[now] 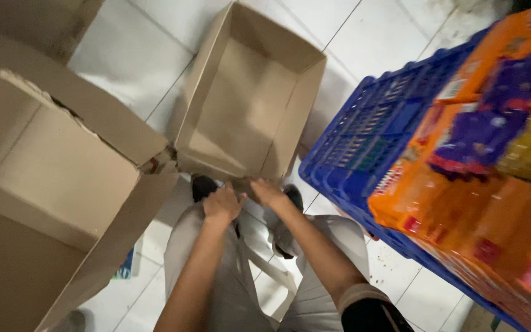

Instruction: The person transfers packs of Tango biscuits from a blue crate into a cardboard box. They pick up packs of different flavors and place them into the box, arranging them in rows.

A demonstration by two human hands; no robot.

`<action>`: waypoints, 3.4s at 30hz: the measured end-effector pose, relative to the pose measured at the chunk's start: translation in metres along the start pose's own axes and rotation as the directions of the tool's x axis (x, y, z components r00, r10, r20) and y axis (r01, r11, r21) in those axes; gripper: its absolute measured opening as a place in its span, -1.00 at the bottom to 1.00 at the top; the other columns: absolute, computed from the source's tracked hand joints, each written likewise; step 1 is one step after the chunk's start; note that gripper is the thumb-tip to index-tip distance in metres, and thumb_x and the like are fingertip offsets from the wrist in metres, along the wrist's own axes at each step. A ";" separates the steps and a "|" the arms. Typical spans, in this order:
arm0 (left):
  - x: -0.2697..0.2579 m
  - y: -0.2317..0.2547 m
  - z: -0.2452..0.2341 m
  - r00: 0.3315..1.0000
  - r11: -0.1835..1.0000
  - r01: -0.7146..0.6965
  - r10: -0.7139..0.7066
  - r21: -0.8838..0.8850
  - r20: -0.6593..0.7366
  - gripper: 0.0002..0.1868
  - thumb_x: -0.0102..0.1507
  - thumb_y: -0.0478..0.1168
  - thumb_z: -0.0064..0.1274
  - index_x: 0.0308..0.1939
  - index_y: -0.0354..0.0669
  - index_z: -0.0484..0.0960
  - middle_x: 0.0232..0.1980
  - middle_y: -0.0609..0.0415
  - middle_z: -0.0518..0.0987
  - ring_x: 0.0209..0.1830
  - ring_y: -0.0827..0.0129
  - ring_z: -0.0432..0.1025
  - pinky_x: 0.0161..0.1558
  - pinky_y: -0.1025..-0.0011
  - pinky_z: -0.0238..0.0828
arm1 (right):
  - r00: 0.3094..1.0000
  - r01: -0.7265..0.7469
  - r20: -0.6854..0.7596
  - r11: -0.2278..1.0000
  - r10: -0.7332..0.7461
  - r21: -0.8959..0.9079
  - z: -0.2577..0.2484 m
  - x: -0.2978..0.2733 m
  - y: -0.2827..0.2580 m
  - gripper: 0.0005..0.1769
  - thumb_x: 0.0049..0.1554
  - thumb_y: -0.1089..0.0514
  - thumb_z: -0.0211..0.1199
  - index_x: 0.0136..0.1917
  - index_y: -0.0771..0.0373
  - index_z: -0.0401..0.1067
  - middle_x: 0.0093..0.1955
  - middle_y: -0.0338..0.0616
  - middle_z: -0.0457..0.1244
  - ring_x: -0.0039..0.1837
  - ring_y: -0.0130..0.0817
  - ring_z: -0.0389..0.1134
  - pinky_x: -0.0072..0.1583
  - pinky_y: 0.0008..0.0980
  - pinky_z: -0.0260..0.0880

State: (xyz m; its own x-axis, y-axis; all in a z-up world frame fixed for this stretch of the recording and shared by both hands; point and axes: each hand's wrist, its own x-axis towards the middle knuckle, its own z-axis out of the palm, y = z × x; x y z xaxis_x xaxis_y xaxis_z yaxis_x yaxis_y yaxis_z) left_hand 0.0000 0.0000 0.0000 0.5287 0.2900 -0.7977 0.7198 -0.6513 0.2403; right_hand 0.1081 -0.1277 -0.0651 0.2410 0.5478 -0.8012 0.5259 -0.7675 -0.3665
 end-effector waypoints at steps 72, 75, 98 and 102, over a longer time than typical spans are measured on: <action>-0.157 0.049 -0.025 0.628 0.200 -0.757 -0.040 -0.622 -0.777 -0.16 0.14 -0.22 0.29 0.31 -0.57 0.14 0.16 -0.57 0.34 0.25 -0.41 0.28 0.33 -0.24 0.07 | 0.352 0.689 -0.919 0.713 -0.179 0.126 -0.066 -0.284 -0.103 -0.09 -0.09 0.01 0.50 0.36 0.41 0.14 0.29 0.31 0.08 0.37 0.34 0.12 0.36 0.15 0.09; -0.073 0.041 -0.055 0.829 0.338 -0.514 -0.040 -0.789 -0.558 -0.11 0.08 -0.01 0.37 0.29 -0.49 0.29 0.18 -0.51 0.45 0.26 -0.33 0.34 0.28 -0.14 0.27 | 0.555 0.672 -0.821 0.654 -0.134 0.348 -0.074 -0.199 -0.063 -0.20 0.09 0.10 0.35 0.46 0.40 0.06 0.33 0.40 0.11 0.41 0.40 0.12 0.38 0.21 0.12; 0.253 0.025 0.026 0.843 0.424 -0.317 -0.284 -0.849 -0.456 -0.46 0.04 -0.42 0.24 0.13 -0.34 0.54 -0.05 -0.21 0.60 0.01 0.02 0.54 0.04 0.16 0.48 | 0.691 0.291 -0.681 0.771 0.240 0.567 -0.104 -0.094 -0.007 -0.30 0.15 0.18 0.29 0.44 0.42 0.05 0.35 0.43 0.05 0.33 0.45 0.19 0.25 0.29 0.27; 0.253 0.005 0.040 0.829 0.510 -0.293 -0.287 -0.809 -0.481 -0.26 0.07 -0.47 0.25 0.33 -0.24 0.36 0.14 -0.15 0.48 0.21 0.15 0.43 0.29 0.29 0.34 | 0.685 0.287 -0.688 0.780 0.240 0.557 -0.100 -0.093 -0.004 -0.34 0.15 0.21 0.29 0.41 0.39 0.09 0.35 0.36 0.06 0.32 0.35 0.23 0.23 0.14 0.34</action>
State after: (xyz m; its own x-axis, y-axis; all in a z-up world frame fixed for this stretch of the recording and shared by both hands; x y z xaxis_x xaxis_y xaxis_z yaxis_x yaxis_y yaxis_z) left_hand 0.1198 0.0423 -0.2228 0.4482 0.7642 -0.4638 0.5755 0.1503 0.8039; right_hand 0.1653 -0.1418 0.0585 0.8524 0.4202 -0.3112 0.0247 -0.6268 -0.7788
